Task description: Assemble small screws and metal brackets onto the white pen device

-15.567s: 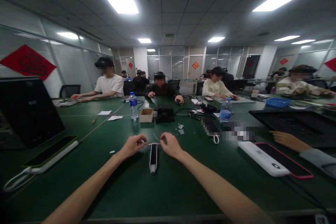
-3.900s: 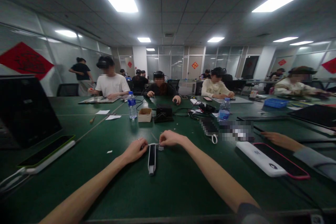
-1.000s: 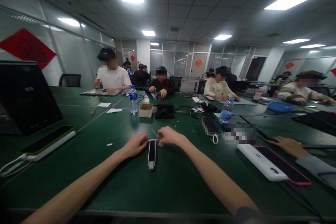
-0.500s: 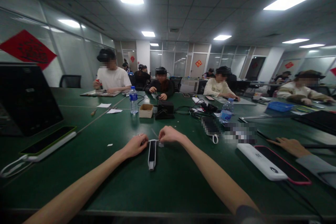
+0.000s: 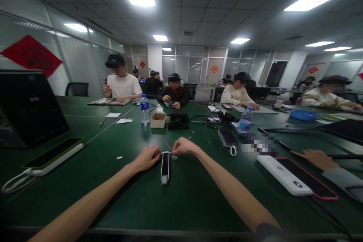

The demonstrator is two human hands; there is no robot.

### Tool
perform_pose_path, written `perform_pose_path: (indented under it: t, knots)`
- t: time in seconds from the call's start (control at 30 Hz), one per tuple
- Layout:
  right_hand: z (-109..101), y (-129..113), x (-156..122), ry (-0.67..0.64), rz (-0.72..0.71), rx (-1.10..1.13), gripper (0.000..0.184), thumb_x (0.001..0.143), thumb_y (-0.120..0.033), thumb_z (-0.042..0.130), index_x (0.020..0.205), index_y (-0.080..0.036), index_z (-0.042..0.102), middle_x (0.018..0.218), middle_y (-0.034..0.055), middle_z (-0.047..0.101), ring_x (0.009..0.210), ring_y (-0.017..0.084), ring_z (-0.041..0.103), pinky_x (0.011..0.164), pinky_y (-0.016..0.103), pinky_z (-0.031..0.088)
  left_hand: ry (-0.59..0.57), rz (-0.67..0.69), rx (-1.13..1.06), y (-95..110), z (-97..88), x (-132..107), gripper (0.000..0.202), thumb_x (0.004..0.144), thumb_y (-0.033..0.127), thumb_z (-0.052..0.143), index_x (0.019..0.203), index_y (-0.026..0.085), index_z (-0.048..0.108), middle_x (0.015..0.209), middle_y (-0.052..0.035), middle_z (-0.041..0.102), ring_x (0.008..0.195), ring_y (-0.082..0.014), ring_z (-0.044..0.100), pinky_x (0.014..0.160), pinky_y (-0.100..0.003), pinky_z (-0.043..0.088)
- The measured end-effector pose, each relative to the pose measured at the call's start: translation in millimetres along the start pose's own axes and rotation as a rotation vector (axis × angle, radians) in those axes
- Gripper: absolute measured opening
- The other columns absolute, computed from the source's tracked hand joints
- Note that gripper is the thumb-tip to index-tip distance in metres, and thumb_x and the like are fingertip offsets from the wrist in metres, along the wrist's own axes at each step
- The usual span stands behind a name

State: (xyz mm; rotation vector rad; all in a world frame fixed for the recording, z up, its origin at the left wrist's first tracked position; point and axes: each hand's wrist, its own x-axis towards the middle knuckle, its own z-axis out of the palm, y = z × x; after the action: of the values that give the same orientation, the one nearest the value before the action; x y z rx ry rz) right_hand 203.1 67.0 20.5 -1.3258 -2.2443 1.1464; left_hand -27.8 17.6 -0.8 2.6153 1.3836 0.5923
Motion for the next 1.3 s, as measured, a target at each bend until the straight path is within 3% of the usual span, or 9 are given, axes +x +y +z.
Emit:
perform_pose_path:
  t: [0.33, 0.6, 0.8, 1.0, 1.07, 1.3]
  knots:
    - [4, 4, -10, 0.032, -0.254, -0.076, 0.019, 0.076, -0.027, 0.065, 0.089, -0.013, 0.067, 0.081, 0.0015, 0.068, 0.072, 0.013, 0.061, 0.068, 0.023, 0.047, 0.004, 0.029, -0.029, -6, 2.4, 1, 0.011, 0.085, 0.023, 0.045, 0.086, 0.019, 0.055, 0.082, -0.0026, 0.058, 0.073, -0.0159, 0.054, 0.066, -0.027, 0.04]
    - [1, 0, -10, 0.093, -0.221, -0.1, 0.018, 0.076, -0.027, 0.066, 0.089, -0.014, 0.067, 0.084, 0.0021, 0.068, 0.073, 0.014, 0.062, 0.068, 0.024, 0.047, 0.036, -0.015, -0.01, -5, 7.9, 5, 0.012, 0.087, 0.023, 0.044, 0.086, 0.019, 0.055, 0.085, -0.0031, 0.059, 0.075, -0.0163, 0.056, 0.065, -0.027, 0.041]
    - [-15, 10, -7, 0.051, -0.17, -0.117, 0.025, 0.076, -0.033, 0.066, 0.094, -0.015, 0.068, 0.089, 0.0029, 0.069, 0.08, 0.016, 0.063, 0.07, 0.025, 0.048, 0.052, -0.039, -0.015, -4, 10.6, 5, 0.016, 0.091, 0.027, 0.043, 0.092, 0.02, 0.057, 0.092, -0.0037, 0.058, 0.081, -0.0171, 0.057, 0.069, -0.029, 0.042]
    - [-32, 35, -2, 0.411, -0.084, -0.31, 0.023, 0.085, -0.031, 0.056, 0.096, -0.015, 0.068, 0.095, 0.0067, 0.068, 0.086, 0.017, 0.061, 0.077, 0.027, 0.046, 0.041, -0.057, -0.013, -5, 9.7, 7, 0.018, 0.092, 0.03, 0.043, 0.095, 0.021, 0.059, 0.095, -0.004, 0.057, 0.082, -0.0172, 0.057, 0.069, -0.028, 0.043]
    - [-32, 44, 1, 0.457, -0.06, -0.406, 0.024, 0.085, -0.026, 0.055, 0.102, -0.014, 0.066, 0.097, 0.0078, 0.067, 0.089, 0.018, 0.06, 0.081, 0.028, 0.045, 0.047, -0.057, -0.012, -5, 9.7, 7, 0.019, 0.093, 0.029, 0.042, 0.096, 0.02, 0.058, 0.095, -0.0043, 0.057, 0.082, -0.0171, 0.057, 0.071, -0.029, 0.043]
    - [-23, 51, 7, 0.357, -0.05, -0.562, 0.034, 0.087, -0.028, 0.053, 0.118, -0.014, 0.061, 0.109, 0.0119, 0.061, 0.1, 0.02, 0.056, 0.089, 0.029, 0.041, 0.071, -0.04, -0.01, -1, 7.1, 4, 0.02, 0.093, 0.028, 0.041, 0.099, 0.019, 0.057, 0.097, -0.0046, 0.058, 0.083, -0.0161, 0.057, 0.073, -0.028, 0.044]
